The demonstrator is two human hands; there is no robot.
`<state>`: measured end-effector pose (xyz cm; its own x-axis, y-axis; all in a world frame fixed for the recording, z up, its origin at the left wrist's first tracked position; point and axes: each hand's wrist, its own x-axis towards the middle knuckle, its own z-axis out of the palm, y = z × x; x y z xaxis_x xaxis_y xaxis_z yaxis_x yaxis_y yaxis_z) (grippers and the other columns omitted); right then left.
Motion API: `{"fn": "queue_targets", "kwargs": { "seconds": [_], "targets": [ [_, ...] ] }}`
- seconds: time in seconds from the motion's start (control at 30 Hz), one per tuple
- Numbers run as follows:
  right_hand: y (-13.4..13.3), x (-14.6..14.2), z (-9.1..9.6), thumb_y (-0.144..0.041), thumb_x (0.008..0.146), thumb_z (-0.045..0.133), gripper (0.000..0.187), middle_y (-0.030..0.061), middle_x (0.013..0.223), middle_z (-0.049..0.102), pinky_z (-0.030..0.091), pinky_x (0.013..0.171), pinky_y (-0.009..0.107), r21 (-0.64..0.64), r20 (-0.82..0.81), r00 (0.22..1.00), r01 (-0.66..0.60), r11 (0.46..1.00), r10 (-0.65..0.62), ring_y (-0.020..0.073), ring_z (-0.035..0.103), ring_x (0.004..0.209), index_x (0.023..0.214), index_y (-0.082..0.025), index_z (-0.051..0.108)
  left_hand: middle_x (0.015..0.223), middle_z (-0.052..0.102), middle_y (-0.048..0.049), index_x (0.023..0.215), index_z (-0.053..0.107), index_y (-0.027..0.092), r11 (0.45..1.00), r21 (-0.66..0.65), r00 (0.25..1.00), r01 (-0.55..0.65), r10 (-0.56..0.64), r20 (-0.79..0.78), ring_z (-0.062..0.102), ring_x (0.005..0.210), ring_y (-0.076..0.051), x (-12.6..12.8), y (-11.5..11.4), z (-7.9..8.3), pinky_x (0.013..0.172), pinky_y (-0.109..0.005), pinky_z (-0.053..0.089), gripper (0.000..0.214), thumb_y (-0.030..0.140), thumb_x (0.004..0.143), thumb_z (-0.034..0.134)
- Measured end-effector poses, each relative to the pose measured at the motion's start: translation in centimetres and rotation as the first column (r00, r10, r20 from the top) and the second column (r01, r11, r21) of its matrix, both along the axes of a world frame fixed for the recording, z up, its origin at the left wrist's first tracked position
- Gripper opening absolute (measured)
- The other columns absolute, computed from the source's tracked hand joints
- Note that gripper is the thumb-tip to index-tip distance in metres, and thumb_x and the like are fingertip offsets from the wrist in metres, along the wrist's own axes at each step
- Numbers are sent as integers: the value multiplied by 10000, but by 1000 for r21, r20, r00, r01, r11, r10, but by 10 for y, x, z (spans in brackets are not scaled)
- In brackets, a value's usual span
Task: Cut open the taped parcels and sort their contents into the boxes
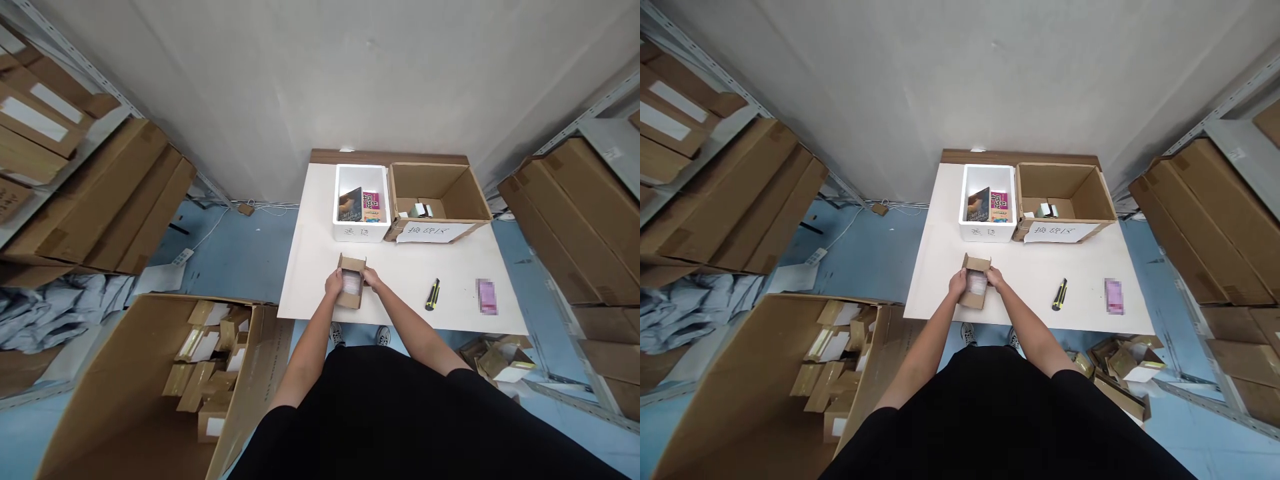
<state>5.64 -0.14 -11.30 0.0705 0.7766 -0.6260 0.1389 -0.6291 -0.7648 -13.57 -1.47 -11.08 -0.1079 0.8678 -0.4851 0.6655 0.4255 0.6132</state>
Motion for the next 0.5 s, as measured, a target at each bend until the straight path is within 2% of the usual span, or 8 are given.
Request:
{"fn": "queue_targets", "kwargs": {
  "seconds": [0.07,0.17,0.27,0.33,0.4,0.5],
  "targets": [
    [-7,11,4,-340,795,655,243,14,806,723,541,635,256,-30,-101,995,11,999,-14,189,667,720,993,-200,669,1361,747,-162,1299,747,173,1000,-12,999,-7,7,38,710,1248,-311,-6,0,-2,1009,-398,537,642,542,1119,254],
    [-23,29,6,-353,804,664,243,35,894,759,569,679,260,0,-206,976,76,997,-74,204,707,813,997,-206,668,1355,756,-129,1319,741,174,998,-31,993,-50,53,105,742,1183,-261,-18,-4,-5,973,-350,555,618,539,1123,282],
    [-40,44,-1,-396,821,728,269,62,965,774,590,716,275,-11,-272,947,177,984,-173,212,736,871,1002,-209,661,1286,789,-108,1265,762,186,994,-56,993,-90,93,66,759,1120,-253,-25,-9,-10,943,-343,570,607,558,1113,306],
    [-48,47,-8,-455,845,762,295,66,932,765,580,667,275,-72,-225,946,225,972,-235,200,726,802,953,-206,648,1287,783,-133,1261,752,174,991,-75,994,-111,111,-5,750,1146,-282,-23,-11,-13,941,-366,574,626,590,1099,314],
    [-50,45,-15,-505,872,767,335,62,893,750,566,621,275,-128,-132,955,251,960,-267,181,696,722,912,-202,630,1358,740,-188,1352,693,144,987,-86,988,-138,132,-77,722,1214,-327,-19,-12,-14,957,-409,573,652,624,1077,350],
    [-46,40,-21,-515,915,737,337,60,898,740,569,626,282,-159,4,971,237,958,-239,168,677,702,948,-200,623,1518,607,-260,1554,503,102,982,-63,971,-179,166,-172,637,1345,-378,-11,-10,-10,1025,-477,547,726,621,1057,401]
  ]
}}
